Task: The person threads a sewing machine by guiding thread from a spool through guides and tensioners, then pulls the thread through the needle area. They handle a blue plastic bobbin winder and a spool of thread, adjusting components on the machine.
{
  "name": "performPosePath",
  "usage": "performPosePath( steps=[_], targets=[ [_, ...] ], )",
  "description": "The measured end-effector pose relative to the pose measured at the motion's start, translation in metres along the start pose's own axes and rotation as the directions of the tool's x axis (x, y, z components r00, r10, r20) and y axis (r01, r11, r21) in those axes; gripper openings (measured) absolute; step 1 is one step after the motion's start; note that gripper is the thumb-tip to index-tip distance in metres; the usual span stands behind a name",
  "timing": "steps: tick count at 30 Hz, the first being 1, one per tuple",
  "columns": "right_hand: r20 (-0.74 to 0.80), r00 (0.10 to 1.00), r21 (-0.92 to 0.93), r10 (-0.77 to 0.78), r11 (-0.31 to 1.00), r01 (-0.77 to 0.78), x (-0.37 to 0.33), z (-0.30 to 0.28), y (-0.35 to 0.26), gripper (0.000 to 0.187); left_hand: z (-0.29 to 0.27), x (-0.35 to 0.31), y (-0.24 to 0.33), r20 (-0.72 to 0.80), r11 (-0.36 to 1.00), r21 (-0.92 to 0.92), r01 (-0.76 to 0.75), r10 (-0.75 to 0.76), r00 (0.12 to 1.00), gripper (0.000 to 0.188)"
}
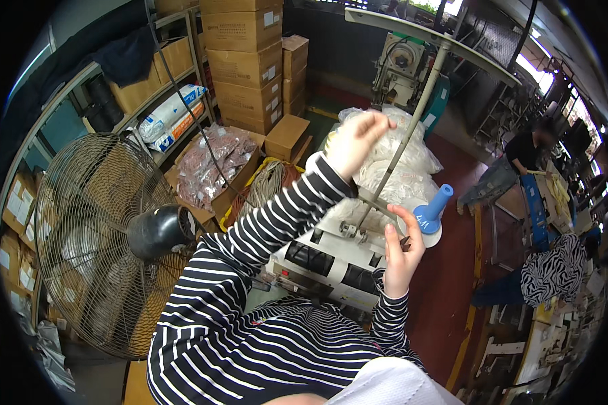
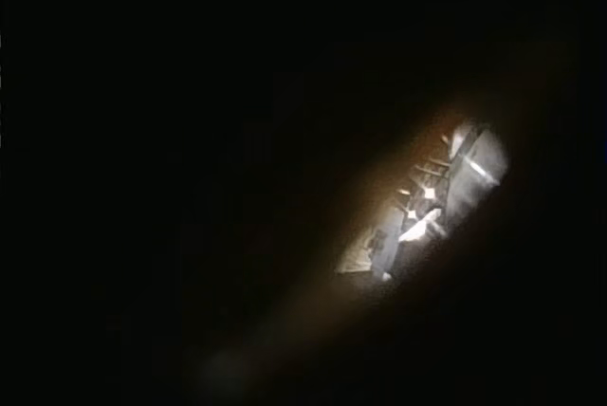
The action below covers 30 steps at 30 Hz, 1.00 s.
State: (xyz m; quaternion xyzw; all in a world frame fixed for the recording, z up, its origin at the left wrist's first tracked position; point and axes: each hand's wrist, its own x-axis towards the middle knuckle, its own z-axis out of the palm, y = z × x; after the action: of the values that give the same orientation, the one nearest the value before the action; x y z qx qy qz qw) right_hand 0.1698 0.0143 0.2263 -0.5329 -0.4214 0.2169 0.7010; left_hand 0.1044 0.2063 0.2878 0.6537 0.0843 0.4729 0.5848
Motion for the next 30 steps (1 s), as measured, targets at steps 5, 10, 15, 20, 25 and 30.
performPosePath(
  steps=[5,10,15,20,25,30],
  targets=[
    [-0.04,0.991,0.07,-0.126,0.989,0.128,0.02,0.01,-0.018,0.025,-0.028,-0.016,0.075,-0.016,0.947,-0.217,-0.235,0.238,0.971,0.017],
    [0.069,0.941,-0.01,-0.33,0.943,0.332,0.048,0.031,-0.036,0.023,-0.021,-0.044,0.07,0.086,0.984,-0.174,-0.035,0.051,0.995,0.014],
    [0.106,0.919,-0.031,-0.38,0.923,0.385,0.061,0.053,-0.042,0.027,-0.026,-0.054,0.052,0.037,0.987,-0.144,0.065,-0.061,0.997,0.013],
    [0.101,0.913,-0.086,-0.395,0.911,0.404,0.066,0.061,-0.043,0.027,-0.033,-0.065,0.046,0.052,0.989,-0.145,0.037,-0.03,0.998,0.011],
    [0.163,0.883,-0.167,-0.44,0.87,0.464,0.069,0.064,-0.038,0.019,-0.039,-0.07,0.041,0.05,0.996,-0.069,0.063,-0.059,0.997,0.012],
    [0.175,0.894,-0.154,-0.413,0.885,0.439,0.069,0.06,-0.036,0.01,-0.038,-0.073,0.039,0.051,0.992,-0.113,0.06,-0.055,0.997,0.013]
  ],
)
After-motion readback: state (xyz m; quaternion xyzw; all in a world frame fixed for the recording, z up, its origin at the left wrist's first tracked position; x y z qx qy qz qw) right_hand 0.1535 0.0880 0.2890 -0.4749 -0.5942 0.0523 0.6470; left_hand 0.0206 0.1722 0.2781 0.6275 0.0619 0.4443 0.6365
